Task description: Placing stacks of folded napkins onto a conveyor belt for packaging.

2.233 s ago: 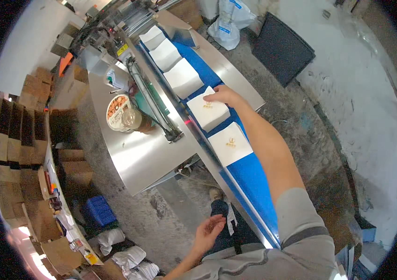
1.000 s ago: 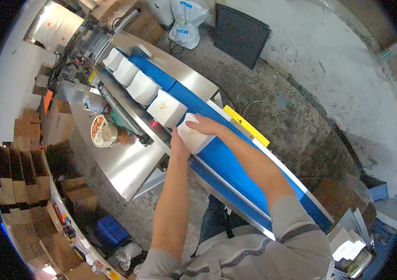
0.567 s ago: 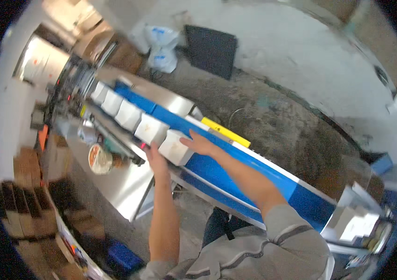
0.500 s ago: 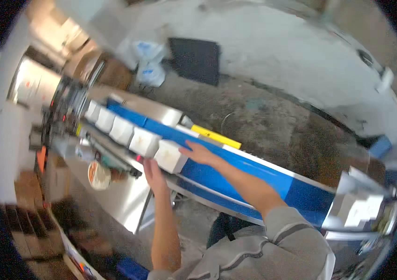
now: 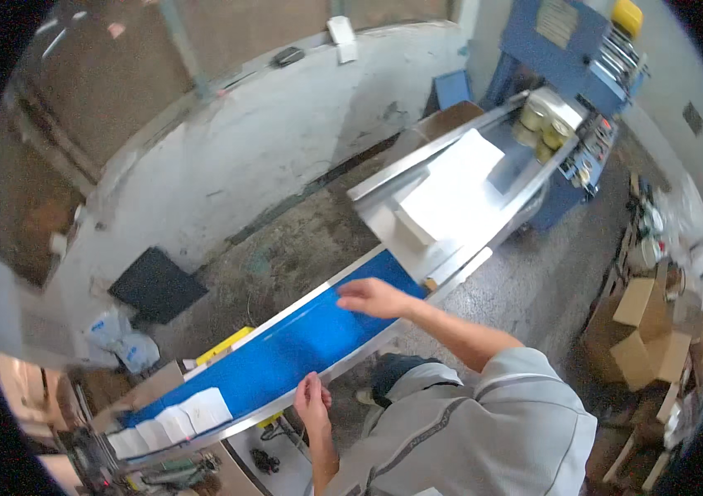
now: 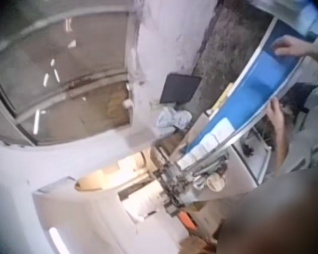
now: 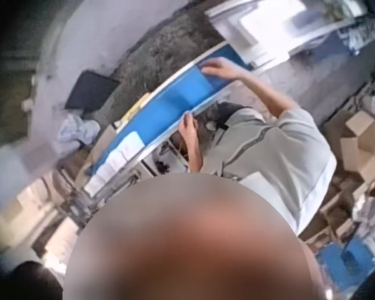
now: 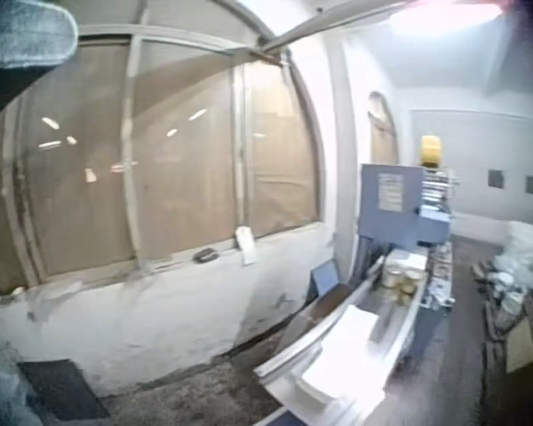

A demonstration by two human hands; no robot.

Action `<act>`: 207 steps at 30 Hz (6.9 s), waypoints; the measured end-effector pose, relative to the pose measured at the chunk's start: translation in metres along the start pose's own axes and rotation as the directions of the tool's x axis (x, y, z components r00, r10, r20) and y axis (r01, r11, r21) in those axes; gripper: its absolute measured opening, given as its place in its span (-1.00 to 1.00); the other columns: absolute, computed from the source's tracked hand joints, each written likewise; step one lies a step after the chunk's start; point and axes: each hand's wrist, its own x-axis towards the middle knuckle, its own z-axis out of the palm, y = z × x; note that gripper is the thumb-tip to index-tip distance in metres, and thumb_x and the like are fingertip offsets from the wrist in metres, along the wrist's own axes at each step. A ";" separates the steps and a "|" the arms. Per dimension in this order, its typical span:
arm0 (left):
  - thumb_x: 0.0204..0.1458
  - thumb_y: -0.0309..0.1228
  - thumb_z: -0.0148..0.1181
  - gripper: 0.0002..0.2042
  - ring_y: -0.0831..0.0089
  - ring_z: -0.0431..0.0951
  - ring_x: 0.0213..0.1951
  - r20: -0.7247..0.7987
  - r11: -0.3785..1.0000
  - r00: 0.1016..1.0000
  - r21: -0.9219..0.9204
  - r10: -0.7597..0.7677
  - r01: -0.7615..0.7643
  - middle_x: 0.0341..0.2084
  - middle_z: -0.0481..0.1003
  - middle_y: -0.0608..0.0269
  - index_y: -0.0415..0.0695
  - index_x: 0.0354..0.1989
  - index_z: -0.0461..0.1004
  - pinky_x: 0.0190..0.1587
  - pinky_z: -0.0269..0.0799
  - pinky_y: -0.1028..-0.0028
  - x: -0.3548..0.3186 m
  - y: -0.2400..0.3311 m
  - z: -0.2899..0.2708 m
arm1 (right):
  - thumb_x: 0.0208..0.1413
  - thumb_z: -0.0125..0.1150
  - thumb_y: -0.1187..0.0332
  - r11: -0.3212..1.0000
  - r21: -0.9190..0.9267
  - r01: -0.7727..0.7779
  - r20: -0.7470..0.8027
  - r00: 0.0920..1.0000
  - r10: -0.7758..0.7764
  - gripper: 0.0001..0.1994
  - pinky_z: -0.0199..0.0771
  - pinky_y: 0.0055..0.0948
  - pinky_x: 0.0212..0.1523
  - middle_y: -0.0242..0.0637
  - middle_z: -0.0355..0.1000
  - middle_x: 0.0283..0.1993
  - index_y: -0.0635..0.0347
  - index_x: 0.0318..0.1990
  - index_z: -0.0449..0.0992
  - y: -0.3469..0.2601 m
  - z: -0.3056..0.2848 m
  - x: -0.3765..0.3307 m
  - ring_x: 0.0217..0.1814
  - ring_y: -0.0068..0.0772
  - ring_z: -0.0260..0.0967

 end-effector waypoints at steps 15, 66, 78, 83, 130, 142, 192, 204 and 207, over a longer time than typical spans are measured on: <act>0.17 0.04 0.10 -0.22 0.03 0.00 0.40 0.337 0.980 0.921 0.026 -0.195 0.198 0.32 0.09 -0.12 -0.27 0.37 0.00 0.29 0.14 0.04 0.102 -0.003 0.302 | 0.20 0.15 -0.06 0.995 0.024 -0.100 -0.772 0.630 0.083 -0.31 0.25 -0.42 0.23 -0.13 0.35 0.23 0.37 0.26 0.27 0.206 -0.518 -0.050 0.23 -0.40 0.30; 0.10 -0.04 0.21 -0.48 0.38 0.53 -0.07 -0.053 0.972 0.997 0.226 -0.055 0.066 -0.08 0.55 0.11 -0.23 0.07 0.46 -0.02 0.43 0.41 0.035 0.076 -0.179 | -0.10 0.46 0.23 0.870 0.396 -0.295 0.476 0.876 0.081 -0.22 0.40 -0.33 0.11 -0.03 0.40 0.08 0.43 0.22 0.19 -0.056 0.262 0.063 0.11 -0.24 0.39; -0.20 -0.20 0.45 -0.28 0.31 0.43 0.10 -0.056 0.864 0.919 0.325 -0.389 0.385 0.02 0.48 0.05 -0.31 0.16 0.36 0.18 0.26 0.37 0.186 0.032 -0.318 | -0.24 0.54 0.12 0.693 0.442 -0.569 0.524 0.791 0.315 -0.12 0.42 -0.24 0.07 0.01 0.34 0.14 0.42 0.19 0.21 0.056 0.433 0.171 0.17 -0.12 0.34; -0.30 -0.23 0.51 -0.01 0.23 0.42 0.11 -0.217 0.873 0.914 0.286 -0.342 0.395 0.04 0.44 -0.06 -0.36 0.32 0.06 0.21 0.25 0.31 0.202 0.018 -0.321 | -0.27 0.53 0.09 0.823 0.236 -0.517 0.383 0.828 0.410 -0.08 0.38 -0.25 0.13 0.09 0.34 0.13 0.49 0.17 0.19 0.060 0.446 0.178 0.19 -0.07 0.33; 0.20 -0.30 0.14 -0.64 0.54 0.51 -0.31 -0.639 0.986 0.768 -0.093 0.047 -0.137 -0.34 0.55 0.21 -0.31 0.05 0.43 -0.23 0.44 0.52 0.013 0.054 -0.187 | 0.17 0.17 0.00 0.973 -0.087 0.215 0.627 0.771 -0.114 -0.41 0.35 -0.34 0.14 -0.02 0.48 0.07 0.34 0.15 0.41 -0.011 0.389 0.240 0.10 -0.22 0.42; 0.15 -0.03 0.14 -0.56 0.38 0.52 -0.45 -0.231 0.993 0.969 0.098 0.091 -0.070 -0.53 0.53 0.14 -0.22 -0.13 0.56 -0.37 0.42 0.39 -0.085 -0.042 -0.073 | 0.20 0.20 0.09 0.999 0.041 -0.025 0.474 0.881 0.002 -0.58 0.45 -0.47 -0.20 -0.32 0.51 -0.17 0.26 0.02 0.49 0.001 0.192 0.098 -0.17 -0.49 0.46; -0.25 -0.04 0.43 -0.41 0.27 0.56 -0.28 0.269 0.992 0.961 -0.085 -0.065 0.091 -0.25 0.55 0.08 -0.25 -0.12 0.56 -0.30 0.44 0.21 0.135 0.006 0.289 | 0.20 0.15 0.01 0.954 -0.283 -0.095 0.027 0.994 0.107 -0.29 0.25 -0.27 0.23 -0.01 0.26 0.30 0.40 0.31 0.19 0.088 -0.288 -0.021 0.32 -0.16 0.18; -0.07 -0.06 0.35 -0.48 0.51 0.59 -0.28 0.329 0.893 0.938 -0.447 0.111 0.052 -0.21 0.58 0.31 -0.16 -0.01 0.53 -0.35 0.48 0.46 0.099 0.011 0.200 | 0.23 0.19 0.23 0.842 -0.492 0.219 -0.343 0.841 -0.419 -0.50 0.36 -0.29 0.17 0.15 0.38 0.16 0.50 0.15 0.36 0.008 -0.231 -0.040 0.19 -0.05 0.37; 0.06 -0.12 0.27 -0.51 0.46 0.60 -0.12 0.406 0.681 0.863 -0.725 0.299 0.105 -0.10 0.56 0.25 -0.18 0.08 0.46 -0.17 0.55 0.42 0.083 0.015 0.157 | 0.22 0.20 0.24 0.879 -0.404 0.252 -0.271 0.885 -0.378 -0.52 0.29 -0.29 0.24 0.07 0.37 0.20 0.41 0.18 0.37 -0.048 -0.162 -0.049 0.25 -0.11 0.32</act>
